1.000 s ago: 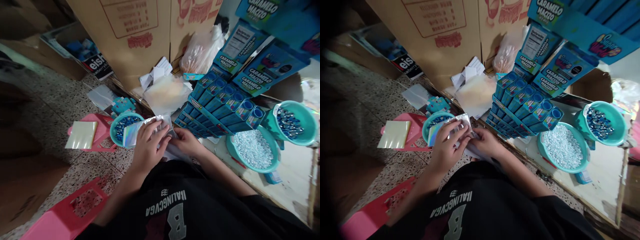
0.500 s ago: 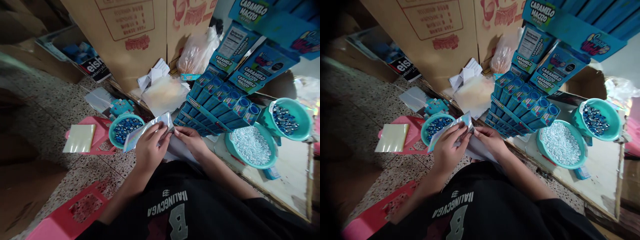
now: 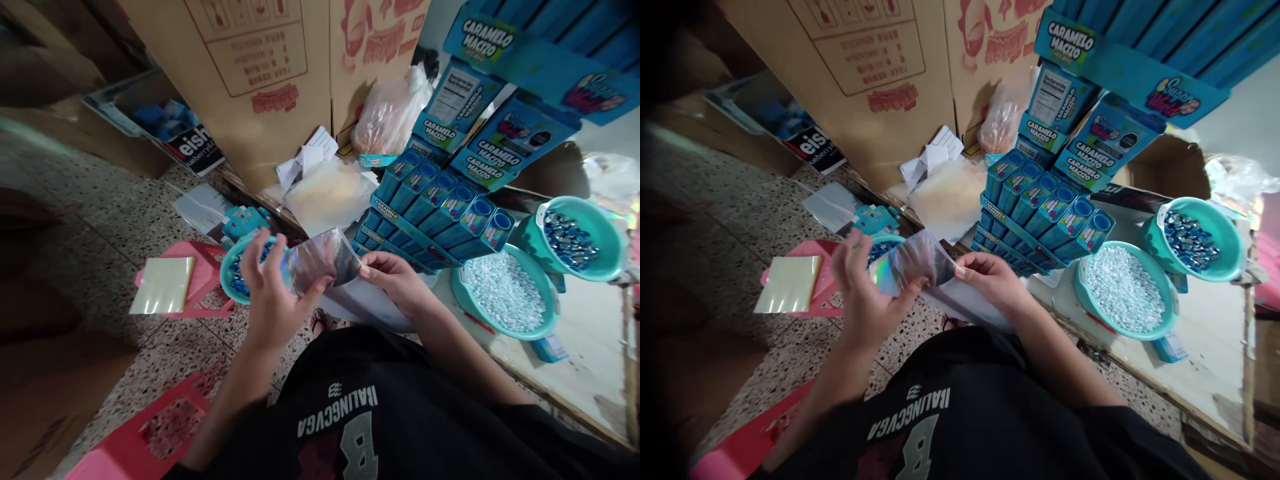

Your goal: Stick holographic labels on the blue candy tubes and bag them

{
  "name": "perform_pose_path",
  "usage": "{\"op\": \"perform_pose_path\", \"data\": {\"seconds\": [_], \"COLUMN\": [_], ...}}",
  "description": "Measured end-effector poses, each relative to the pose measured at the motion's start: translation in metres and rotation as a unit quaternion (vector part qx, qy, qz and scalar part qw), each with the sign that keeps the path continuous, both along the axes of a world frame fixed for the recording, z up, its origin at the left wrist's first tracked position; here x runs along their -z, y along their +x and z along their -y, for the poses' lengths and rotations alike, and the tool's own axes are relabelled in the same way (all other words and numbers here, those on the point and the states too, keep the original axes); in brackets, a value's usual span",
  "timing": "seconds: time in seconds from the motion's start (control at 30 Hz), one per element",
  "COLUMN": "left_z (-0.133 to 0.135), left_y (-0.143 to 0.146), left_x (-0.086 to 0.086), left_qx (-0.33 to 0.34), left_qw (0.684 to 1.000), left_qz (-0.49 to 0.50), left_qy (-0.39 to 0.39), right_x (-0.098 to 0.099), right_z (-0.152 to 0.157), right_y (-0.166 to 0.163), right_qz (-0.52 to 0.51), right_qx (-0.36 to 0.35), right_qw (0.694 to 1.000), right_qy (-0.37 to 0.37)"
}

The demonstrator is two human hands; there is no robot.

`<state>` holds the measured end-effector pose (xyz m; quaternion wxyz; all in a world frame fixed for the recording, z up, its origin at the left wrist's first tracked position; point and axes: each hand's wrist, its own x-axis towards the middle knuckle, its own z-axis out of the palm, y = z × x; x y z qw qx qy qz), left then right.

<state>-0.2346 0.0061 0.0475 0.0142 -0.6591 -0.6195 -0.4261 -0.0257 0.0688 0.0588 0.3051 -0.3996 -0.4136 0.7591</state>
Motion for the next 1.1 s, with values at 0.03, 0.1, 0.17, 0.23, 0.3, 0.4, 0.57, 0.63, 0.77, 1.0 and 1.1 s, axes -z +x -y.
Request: {"op": "perform_pose_path", "data": {"seconds": [0.03, 0.1, 0.17, 0.23, 0.3, 0.4, 0.57, 0.63, 0.77, 1.0, 1.1], "left_z": [-0.001, -0.001, -0.001, -0.001, -0.001, 0.001, 0.004, 0.006, 0.008, 0.007, 0.01], "left_y": [-0.007, -0.018, -0.025, -0.028, -0.029, -0.028, -0.028, -0.029, -0.037, -0.038, -0.021], "left_x": [-0.003, -0.007, -0.009, -0.008, -0.007, -0.008, -0.013, -0.014, -0.008, -0.016, -0.027], "left_qx": [-0.007, 0.012, 0.025, 0.004, -0.001, 0.007, 0.049, 0.072, 0.102, 0.122, 0.194], "left_qw": [0.999, 0.99, 0.973, 0.964, 0.963, 0.979, 0.997, 0.995, 0.985, 0.981, 0.961], "left_qz": [0.001, 0.023, 0.063, 0.127, 0.178, 0.157, 0.061, 0.063, 0.054, -0.146, -0.192], "left_qy": [-0.035, -0.14, -0.222, -0.233, -0.201, -0.128, -0.012, -0.031, -0.125, -0.024, -0.048], "right_x": [-0.004, -0.013, -0.021, -0.026, -0.025, -0.015, 0.006, 0.011, 0.012, -0.027, -0.037], "right_z": [-0.003, -0.008, -0.013, -0.018, -0.023, -0.029, -0.027, -0.024, -0.025, -0.012, -0.008], "right_y": [0.003, 0.009, 0.013, 0.017, 0.021, 0.03, 0.036, 0.034, 0.03, 0.013, 0.004], "right_qz": [0.011, 0.036, 0.09, 0.173, 0.253, 0.317, 0.376, 0.396, 0.391, 0.35, 0.327], "right_qx": [-0.008, -0.032, -0.056, -0.073, -0.086, -0.129, -0.139, -0.105, -0.063, -0.052, -0.153], "right_qw": [0.999, 0.991, 0.976, 0.951, 0.919, 0.886, 0.867, 0.864, 0.873, 0.739, 0.68], "right_qy": [0.045, 0.121, 0.188, 0.247, 0.289, 0.313, 0.298, 0.292, 0.283, 0.574, 0.638]}}
